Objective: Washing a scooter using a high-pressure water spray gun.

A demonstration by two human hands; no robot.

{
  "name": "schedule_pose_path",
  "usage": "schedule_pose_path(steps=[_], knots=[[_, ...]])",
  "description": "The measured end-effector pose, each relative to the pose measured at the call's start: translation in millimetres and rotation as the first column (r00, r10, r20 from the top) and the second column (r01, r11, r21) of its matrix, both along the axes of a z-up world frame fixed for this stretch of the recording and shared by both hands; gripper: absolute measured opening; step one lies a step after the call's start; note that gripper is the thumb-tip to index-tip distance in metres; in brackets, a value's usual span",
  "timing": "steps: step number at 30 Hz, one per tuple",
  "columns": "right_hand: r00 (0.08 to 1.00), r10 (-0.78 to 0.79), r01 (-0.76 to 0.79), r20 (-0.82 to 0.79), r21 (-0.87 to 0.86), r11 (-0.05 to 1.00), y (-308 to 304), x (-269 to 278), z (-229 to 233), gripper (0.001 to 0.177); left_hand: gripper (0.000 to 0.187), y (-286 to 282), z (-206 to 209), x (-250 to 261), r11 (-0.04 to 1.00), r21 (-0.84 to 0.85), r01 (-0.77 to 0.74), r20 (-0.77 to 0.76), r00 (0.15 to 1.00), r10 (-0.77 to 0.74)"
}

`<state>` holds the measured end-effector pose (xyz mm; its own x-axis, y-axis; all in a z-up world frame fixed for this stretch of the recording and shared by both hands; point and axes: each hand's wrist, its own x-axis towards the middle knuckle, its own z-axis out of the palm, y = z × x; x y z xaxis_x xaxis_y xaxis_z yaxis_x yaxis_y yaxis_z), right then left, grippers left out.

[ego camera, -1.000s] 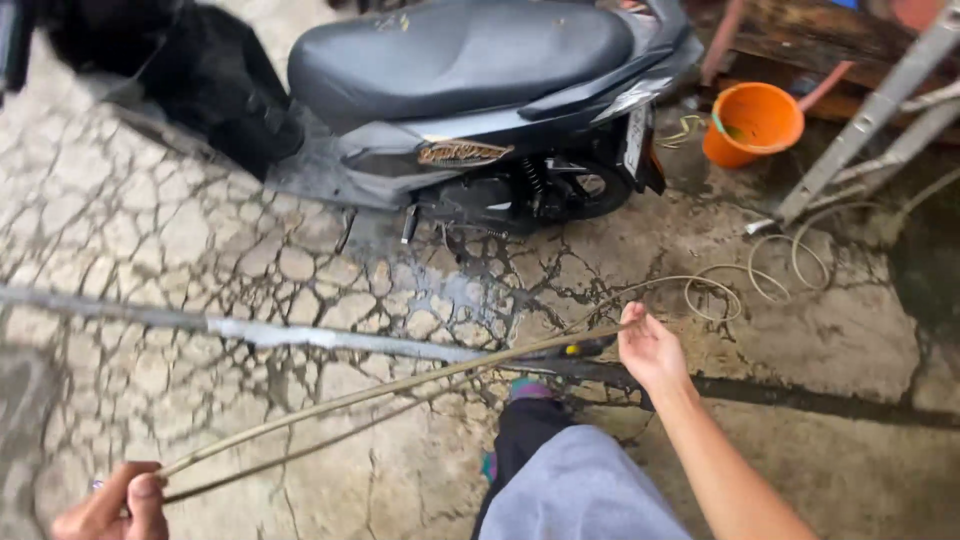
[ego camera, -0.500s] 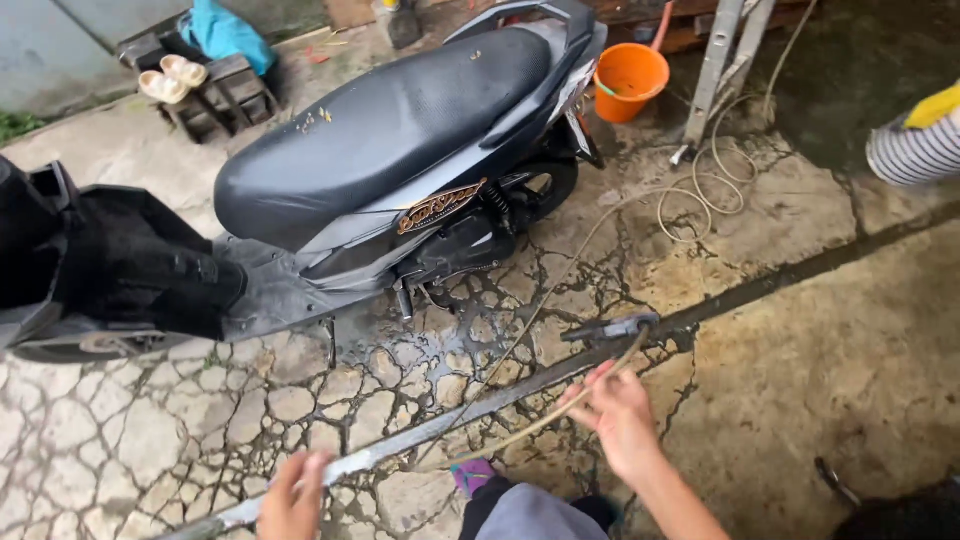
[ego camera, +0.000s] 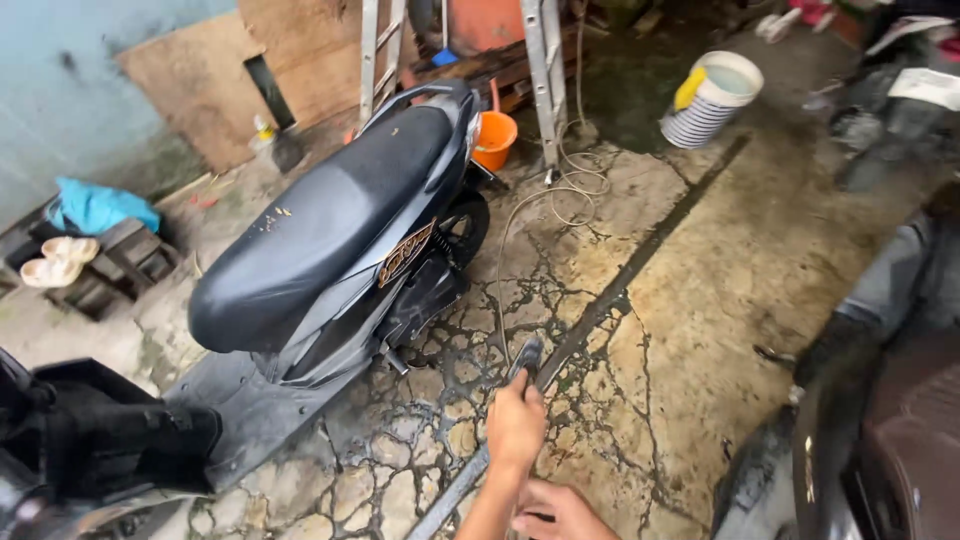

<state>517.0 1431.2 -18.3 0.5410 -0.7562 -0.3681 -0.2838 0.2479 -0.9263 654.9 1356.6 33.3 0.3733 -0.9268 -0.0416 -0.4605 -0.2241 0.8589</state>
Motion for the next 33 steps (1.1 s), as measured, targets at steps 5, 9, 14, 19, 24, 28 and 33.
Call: schedule_pose_path(steps=[5, 9, 14, 19, 24, 28, 33], knots=[[0.723, -0.649, 0.2, 0.236, 0.828, 0.523, 78, 21, 6, 0.074, 0.046, 140, 67, 31, 0.96, 0.258, 0.104, -0.317, 0.948, -0.017], [0.49, -0.627, -0.153, 0.606, 0.767, 0.623, 118, 37, 0, 0.097, 0.036, 233, 16, 51, 0.994, 0.013, 0.107, -0.212, 0.972, -0.102], [0.238, -0.547, -0.218, 0.802, 0.593, 0.775, 178, 53, -53, 0.056, 0.045, 320, 16, 73, 0.98, -0.016, 0.2, -0.653, 0.739, -0.162], [0.269, -0.764, 0.039, 0.587, 0.785, 0.618, 220, 68, 78, 0.052, 0.044, 397, 43, 79, 0.953, -0.236, 0.191, -0.764, 0.569, -0.304], [0.04, -0.422, 0.019, 0.906, 0.422, 0.906, 283, 4, 58, 0.036, 0.039, 469, -2, 124, 0.951, -0.292, 0.105, -0.853, 0.421, -0.309], [0.496, -0.571, 0.409, 0.654, 0.404, 0.818, 370, -26, 90, 0.032, 0.031, 508, -76, 123, 0.99, 0.032, -0.134, -0.75, 0.652, 0.113], [0.661, -0.565, 0.668, 0.494, -0.044, 0.743, 445, -33, 67, 0.021, 0.038, 542, -28, 57, 0.996, 0.086, -0.03, -0.241, 0.969, 0.05]])
